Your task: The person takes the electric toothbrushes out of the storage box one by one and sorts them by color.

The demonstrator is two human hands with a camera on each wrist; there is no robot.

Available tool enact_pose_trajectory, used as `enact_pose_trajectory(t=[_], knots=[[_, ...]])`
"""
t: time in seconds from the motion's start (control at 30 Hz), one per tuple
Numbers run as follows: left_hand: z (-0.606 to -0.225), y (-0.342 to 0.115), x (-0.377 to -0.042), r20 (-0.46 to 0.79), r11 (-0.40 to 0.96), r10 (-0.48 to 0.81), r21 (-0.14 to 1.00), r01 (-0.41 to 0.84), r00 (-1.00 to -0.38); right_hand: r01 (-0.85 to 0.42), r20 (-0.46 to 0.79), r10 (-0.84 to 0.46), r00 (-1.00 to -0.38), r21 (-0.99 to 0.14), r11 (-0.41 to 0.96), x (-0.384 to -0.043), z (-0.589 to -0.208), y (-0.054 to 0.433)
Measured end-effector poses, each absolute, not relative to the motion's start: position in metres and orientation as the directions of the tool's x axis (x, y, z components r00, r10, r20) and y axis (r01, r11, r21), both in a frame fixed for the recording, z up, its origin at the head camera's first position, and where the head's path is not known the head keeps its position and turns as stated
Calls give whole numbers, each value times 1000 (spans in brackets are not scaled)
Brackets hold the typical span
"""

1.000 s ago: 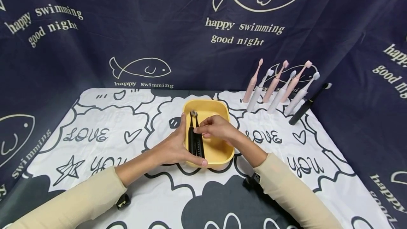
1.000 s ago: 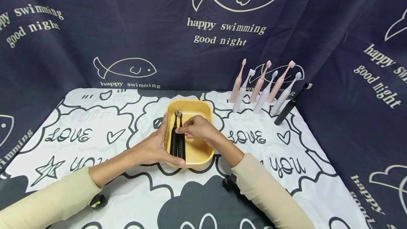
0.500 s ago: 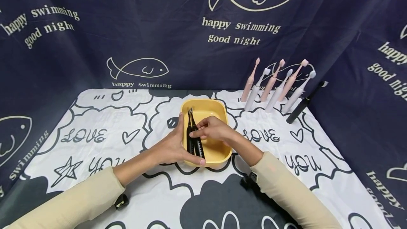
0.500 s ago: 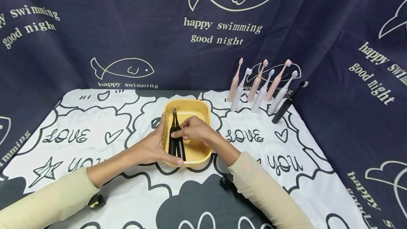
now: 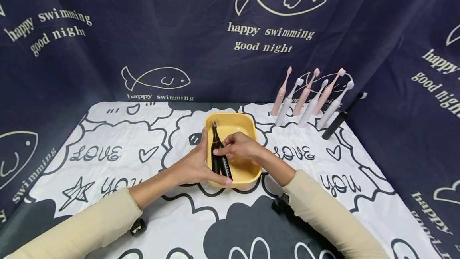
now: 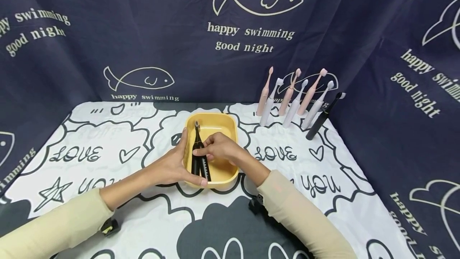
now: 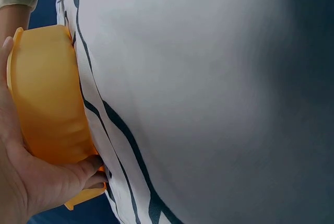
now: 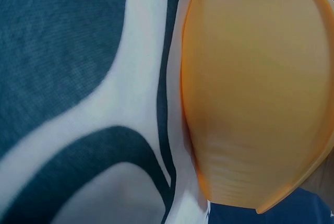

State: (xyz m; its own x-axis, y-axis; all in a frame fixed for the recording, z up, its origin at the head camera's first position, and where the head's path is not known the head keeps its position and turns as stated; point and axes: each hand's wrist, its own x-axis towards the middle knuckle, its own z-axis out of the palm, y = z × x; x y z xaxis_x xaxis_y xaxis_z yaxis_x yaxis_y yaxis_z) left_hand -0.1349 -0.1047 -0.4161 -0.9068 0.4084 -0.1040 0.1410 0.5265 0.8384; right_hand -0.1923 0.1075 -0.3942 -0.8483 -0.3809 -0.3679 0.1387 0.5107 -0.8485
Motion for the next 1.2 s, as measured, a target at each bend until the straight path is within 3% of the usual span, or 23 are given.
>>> enact_pose_trajectory(t=[0.27,0.8,1.2], knots=[[-417,-104,-133,-103,530,410,836,145,-906,179,-392,-405,-826,-864,471,-193,-396,110],[-418,-106,-132,-160,545,392,834,89,-906,304,-382,-417,-825,-921,242,-192,-390,111],[-417,-106,-134,-110,521,409,843,132,-906,296,-331,-451,-829,-943,149,-191,-383,121]])
